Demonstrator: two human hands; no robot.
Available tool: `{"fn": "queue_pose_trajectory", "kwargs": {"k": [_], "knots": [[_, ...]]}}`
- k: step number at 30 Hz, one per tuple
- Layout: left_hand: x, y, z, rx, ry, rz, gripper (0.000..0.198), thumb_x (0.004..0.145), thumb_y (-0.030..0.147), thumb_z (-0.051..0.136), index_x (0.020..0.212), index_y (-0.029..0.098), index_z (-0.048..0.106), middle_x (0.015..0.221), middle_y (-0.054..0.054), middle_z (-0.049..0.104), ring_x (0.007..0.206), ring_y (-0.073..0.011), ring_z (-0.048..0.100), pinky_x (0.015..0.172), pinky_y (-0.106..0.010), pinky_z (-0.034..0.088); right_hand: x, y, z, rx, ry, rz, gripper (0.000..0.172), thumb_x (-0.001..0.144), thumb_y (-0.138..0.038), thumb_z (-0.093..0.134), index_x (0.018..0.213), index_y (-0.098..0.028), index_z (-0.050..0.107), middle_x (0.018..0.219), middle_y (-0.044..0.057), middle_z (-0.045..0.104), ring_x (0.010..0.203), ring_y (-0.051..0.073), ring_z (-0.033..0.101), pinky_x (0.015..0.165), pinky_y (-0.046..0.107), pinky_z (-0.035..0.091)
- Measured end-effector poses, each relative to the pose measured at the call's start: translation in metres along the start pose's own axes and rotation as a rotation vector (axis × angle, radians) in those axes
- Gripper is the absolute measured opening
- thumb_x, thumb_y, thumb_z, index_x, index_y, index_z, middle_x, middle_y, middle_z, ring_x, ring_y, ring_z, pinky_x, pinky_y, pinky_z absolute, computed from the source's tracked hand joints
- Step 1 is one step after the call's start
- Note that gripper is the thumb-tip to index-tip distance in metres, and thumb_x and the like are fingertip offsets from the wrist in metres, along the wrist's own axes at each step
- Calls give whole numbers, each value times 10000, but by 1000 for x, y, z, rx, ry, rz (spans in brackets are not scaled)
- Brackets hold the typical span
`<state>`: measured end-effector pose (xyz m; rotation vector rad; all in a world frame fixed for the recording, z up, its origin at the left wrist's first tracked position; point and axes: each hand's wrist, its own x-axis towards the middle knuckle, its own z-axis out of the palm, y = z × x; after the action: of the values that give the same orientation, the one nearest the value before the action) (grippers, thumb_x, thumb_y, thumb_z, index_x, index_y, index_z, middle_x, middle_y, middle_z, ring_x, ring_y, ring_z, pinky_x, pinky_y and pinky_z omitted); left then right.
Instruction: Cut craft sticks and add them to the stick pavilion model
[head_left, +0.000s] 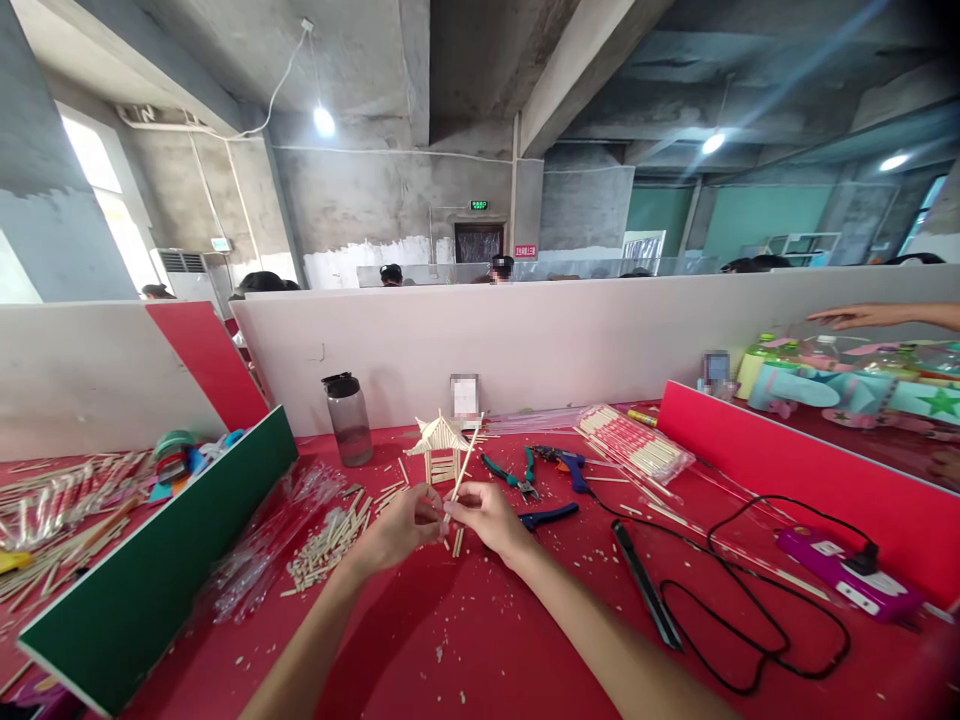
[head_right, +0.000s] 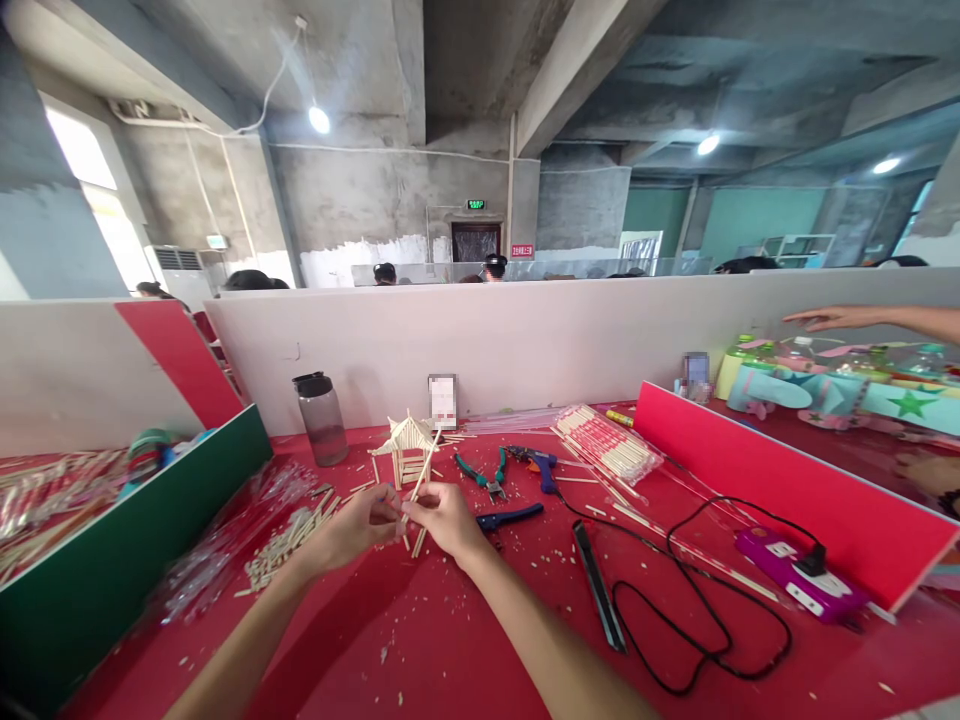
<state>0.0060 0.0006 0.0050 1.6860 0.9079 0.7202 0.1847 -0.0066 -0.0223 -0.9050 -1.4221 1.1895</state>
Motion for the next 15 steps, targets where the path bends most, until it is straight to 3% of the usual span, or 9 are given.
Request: {"fn": "queue_pose_trajectory", "kwargs": {"k": [5, 10, 15], "knots": [[3, -3, 1, -24, 62, 100, 325, 734, 293, 705, 945, 200, 476, 768, 16, 634, 730, -146, 611, 687, -261, 448, 1, -6, -3, 117, 146, 31, 434, 621, -533, 797, 809, -158, 689, 768, 45, 701, 724, 203, 653, 722, 315, 524], [3, -2, 0, 99, 112, 141, 298, 756, 338, 712, 958, 156, 590, 907, -51, 653, 816, -174, 617, 752, -290, 480, 3, -8, -6, 206, 241, 44, 522, 542, -564, 834, 834, -155, 693, 860, 80, 717, 821, 243, 669, 763, 361, 554], [6, 0, 6, -45, 126, 75, 371, 741, 481, 722, 820, 129, 636, 710, -12, 622, 655, -139, 577, 662, -264, 477, 2, -6, -5, 249, 273, 23, 465, 565, -529, 840, 830, -167, 716, 839, 62, 721, 818, 243, 669, 719, 348, 562]]}}
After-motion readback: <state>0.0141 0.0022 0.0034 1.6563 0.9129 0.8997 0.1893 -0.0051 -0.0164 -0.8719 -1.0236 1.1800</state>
